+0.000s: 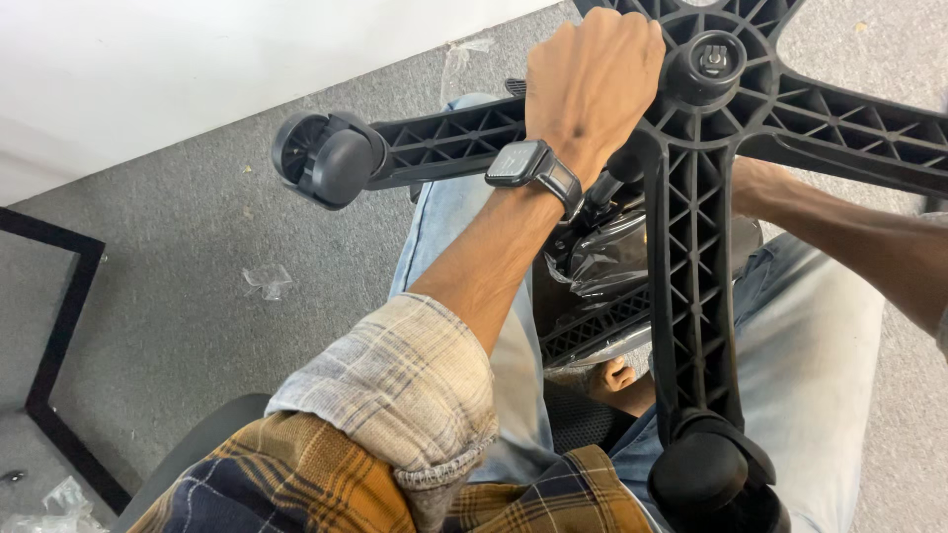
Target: The person assembles the base of an office chair by attaching the five-star base to the central gas lift mechanism. They use a screwdriver to tighten the bolts securing the base to the lift, ensuring the connection is firm.
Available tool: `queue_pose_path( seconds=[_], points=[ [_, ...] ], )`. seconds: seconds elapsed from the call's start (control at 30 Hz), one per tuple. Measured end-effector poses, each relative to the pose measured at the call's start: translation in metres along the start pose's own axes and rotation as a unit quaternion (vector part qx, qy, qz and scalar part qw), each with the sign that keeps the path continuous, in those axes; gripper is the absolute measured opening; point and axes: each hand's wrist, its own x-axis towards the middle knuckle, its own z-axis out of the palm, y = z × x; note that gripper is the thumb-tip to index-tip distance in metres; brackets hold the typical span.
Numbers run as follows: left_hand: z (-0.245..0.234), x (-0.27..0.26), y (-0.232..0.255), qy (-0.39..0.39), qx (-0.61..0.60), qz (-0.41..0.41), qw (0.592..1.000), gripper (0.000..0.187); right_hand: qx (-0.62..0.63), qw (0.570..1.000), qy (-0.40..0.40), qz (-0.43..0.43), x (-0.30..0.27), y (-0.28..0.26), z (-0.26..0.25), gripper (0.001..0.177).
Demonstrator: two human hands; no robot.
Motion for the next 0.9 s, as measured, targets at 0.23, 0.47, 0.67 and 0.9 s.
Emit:
queue_pose_path(
  seconds=[0.23,0.47,0.67,0.9],
  points=[
    [0.002,0.002,-0.002,-0.041,-0.003,-0.004,0.999,0.043,-0.008,1.0,-0.012,0.017,-0.004,-0.008,0.005,0.038],
    [-0.004,-0.001,-0.001,0.009,-0.017,0.003,1.0,0.037,-0.102,0.995,-0.008,0.012,-0.027,-0.036,-0.025,0.038],
    [-0.006,0.003,0.002,-0.006,0.0,-0.002,1.0,0.04,0.046,0.989,0.01,0.139,-0.062,-0.05,-0.043,0.042],
    [-0.021,0.002,0.001,-0.026,0.013,-0.01,1.0,0.044,0.57,0.764,0.004,0.304,-0.047,-0.032,-0.031,0.012]
  ],
)
